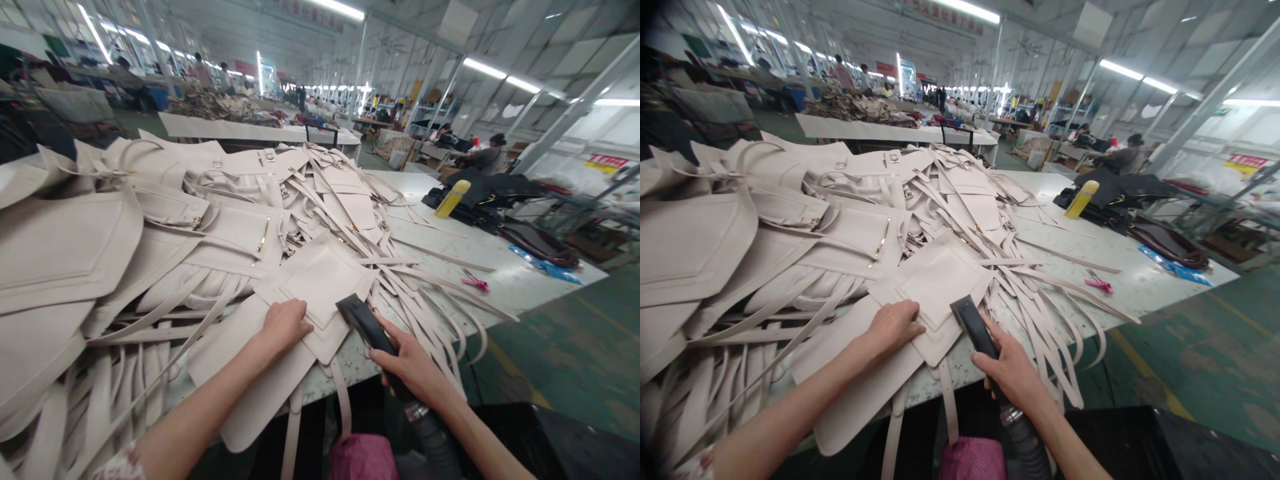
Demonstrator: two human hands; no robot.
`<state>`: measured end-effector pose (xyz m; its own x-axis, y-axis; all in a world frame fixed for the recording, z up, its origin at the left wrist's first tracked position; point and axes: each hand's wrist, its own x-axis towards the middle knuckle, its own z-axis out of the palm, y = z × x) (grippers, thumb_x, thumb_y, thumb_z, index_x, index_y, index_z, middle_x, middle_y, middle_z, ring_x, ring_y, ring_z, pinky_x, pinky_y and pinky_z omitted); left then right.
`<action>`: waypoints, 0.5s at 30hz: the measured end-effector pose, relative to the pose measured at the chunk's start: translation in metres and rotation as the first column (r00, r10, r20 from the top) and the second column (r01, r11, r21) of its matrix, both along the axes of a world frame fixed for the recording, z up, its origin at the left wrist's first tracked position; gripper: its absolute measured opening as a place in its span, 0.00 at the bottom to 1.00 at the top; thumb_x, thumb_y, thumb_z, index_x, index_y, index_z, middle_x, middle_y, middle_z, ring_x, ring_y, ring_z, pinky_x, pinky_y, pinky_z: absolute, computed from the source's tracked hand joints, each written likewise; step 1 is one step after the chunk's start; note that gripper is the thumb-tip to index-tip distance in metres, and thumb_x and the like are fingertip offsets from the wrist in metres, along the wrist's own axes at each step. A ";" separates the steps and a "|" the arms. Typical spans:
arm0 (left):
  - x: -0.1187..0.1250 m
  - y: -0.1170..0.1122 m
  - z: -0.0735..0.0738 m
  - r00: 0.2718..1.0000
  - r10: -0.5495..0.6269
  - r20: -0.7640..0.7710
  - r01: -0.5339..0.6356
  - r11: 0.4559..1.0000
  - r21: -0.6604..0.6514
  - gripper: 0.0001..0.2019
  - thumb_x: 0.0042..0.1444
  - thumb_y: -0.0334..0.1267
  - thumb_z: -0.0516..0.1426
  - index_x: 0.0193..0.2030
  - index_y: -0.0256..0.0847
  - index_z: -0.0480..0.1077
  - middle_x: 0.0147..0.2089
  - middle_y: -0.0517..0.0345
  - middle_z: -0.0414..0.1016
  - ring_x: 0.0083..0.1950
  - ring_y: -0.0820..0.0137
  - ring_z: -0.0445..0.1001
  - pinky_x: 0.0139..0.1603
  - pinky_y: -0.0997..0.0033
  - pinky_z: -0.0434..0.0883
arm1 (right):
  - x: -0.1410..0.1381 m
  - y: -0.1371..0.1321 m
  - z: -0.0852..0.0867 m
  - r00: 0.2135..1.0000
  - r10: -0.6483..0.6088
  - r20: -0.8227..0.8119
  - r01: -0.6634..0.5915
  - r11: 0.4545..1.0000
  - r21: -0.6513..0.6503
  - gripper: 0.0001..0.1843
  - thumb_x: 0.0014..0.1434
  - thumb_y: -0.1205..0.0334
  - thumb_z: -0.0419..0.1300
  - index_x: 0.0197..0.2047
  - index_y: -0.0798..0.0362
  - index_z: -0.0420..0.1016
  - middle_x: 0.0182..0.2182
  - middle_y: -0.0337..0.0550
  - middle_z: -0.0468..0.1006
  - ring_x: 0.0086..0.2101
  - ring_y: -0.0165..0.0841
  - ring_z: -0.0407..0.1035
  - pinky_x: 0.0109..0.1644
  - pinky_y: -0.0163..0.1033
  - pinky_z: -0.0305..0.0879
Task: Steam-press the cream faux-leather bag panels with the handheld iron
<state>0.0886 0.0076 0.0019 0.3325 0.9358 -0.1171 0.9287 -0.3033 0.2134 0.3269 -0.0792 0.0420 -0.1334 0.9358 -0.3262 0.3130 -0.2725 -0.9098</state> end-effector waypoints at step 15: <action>-0.004 0.017 -0.001 0.996 -0.072 -0.045 0.070 0.996 -0.060 0.06 0.48 0.31 0.51 0.31 0.41 0.68 0.35 0.55 0.72 0.38 0.65 0.71 0.33 0.71 0.63 | -0.003 -0.019 -0.001 0.995 0.095 0.000 -0.095 0.995 -0.004 0.36 0.50 0.68 0.55 0.62 0.45 0.50 0.20 0.30 0.68 0.16 0.26 0.63 0.16 0.28 0.60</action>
<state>0.0842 0.0246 0.0012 0.3906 0.9011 -0.1883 0.9148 -0.3570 0.1892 0.3239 -0.0978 0.0413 -0.2219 0.9175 -0.3301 0.3377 -0.2453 -0.9087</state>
